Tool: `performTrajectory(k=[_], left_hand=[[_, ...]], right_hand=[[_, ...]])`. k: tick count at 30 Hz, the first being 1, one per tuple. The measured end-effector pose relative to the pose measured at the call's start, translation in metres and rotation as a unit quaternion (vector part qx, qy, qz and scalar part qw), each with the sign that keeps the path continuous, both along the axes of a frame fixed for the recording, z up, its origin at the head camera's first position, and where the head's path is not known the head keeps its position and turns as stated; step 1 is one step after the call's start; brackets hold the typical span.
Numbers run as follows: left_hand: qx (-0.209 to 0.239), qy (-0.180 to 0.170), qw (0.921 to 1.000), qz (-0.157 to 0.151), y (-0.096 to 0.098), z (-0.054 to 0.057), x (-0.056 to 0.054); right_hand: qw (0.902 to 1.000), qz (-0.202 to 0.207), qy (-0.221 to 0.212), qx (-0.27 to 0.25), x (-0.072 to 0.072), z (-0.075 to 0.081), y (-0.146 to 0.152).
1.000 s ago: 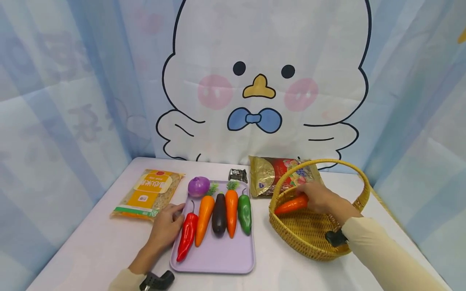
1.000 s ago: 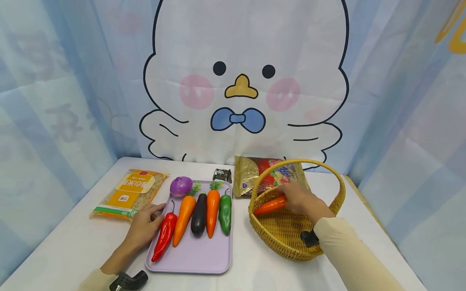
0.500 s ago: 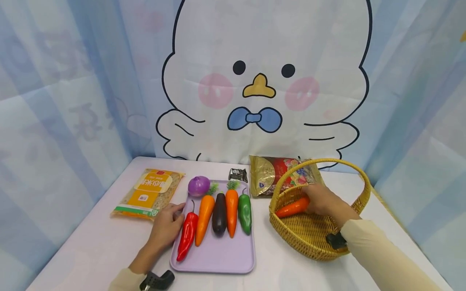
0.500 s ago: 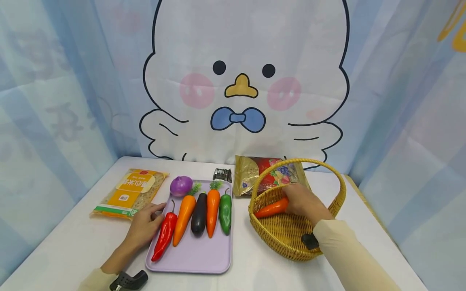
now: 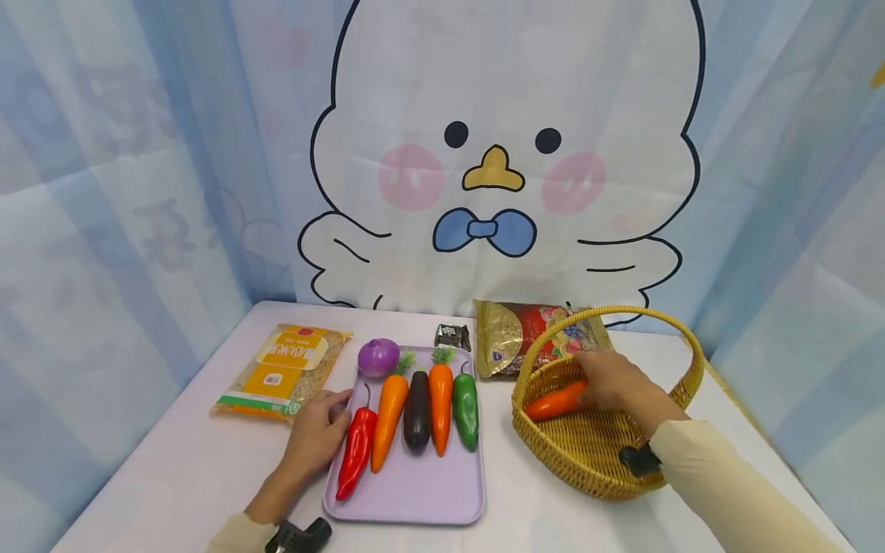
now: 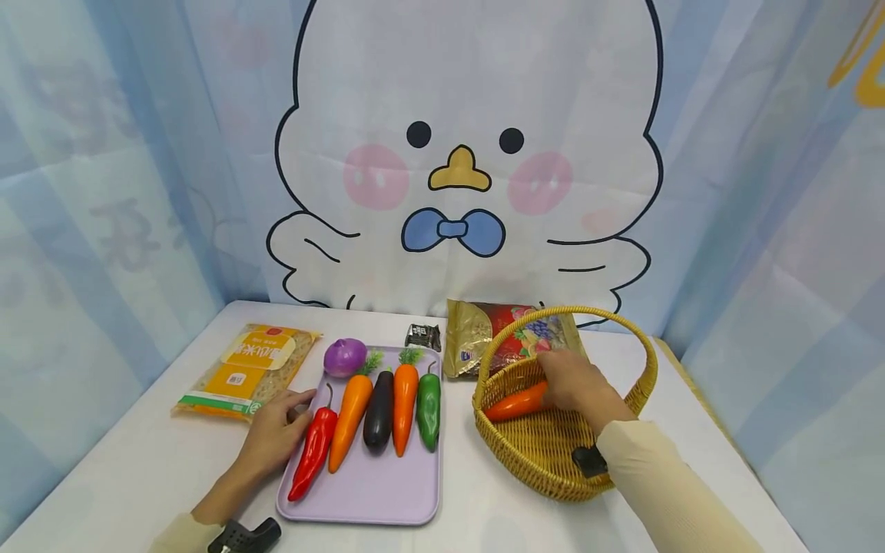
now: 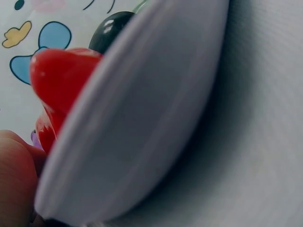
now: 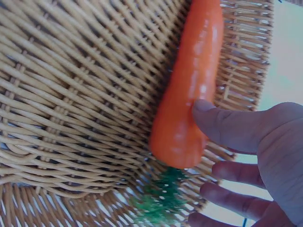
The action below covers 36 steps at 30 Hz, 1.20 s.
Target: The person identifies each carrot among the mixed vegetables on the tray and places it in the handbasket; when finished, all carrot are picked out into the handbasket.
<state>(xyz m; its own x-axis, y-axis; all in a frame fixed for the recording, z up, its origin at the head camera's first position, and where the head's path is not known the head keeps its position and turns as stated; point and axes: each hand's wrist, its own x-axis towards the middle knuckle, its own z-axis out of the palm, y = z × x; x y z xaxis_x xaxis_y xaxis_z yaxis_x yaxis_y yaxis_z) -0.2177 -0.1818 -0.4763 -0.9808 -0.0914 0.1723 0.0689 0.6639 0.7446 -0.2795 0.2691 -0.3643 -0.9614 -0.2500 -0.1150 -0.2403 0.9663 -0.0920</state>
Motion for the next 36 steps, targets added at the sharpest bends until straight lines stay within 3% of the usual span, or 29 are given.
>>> performTrajectory(k=[8,16,30,36], left_hand=[[0.004,0.004,1.0,0.001,0.0,-0.001,0.0],[0.004,0.0,1.0,0.001,-0.001,0.0,0.001],[0.006,-0.001,1.0,0.002,0.001,0.0,0.002],[0.006,0.004,1.0,0.001,0.001,0.001,0.002]], right_hand=[[0.9994,0.028,0.012,0.018,0.006,0.015,-0.012],[0.9994,0.025,0.004,-0.023,0.012,0.034,-0.02],[0.9937,0.09,0.065,-0.02,0.032,0.046,-0.049],[0.9927,0.109,0.051,0.006,0.042,0.054,-0.063]])
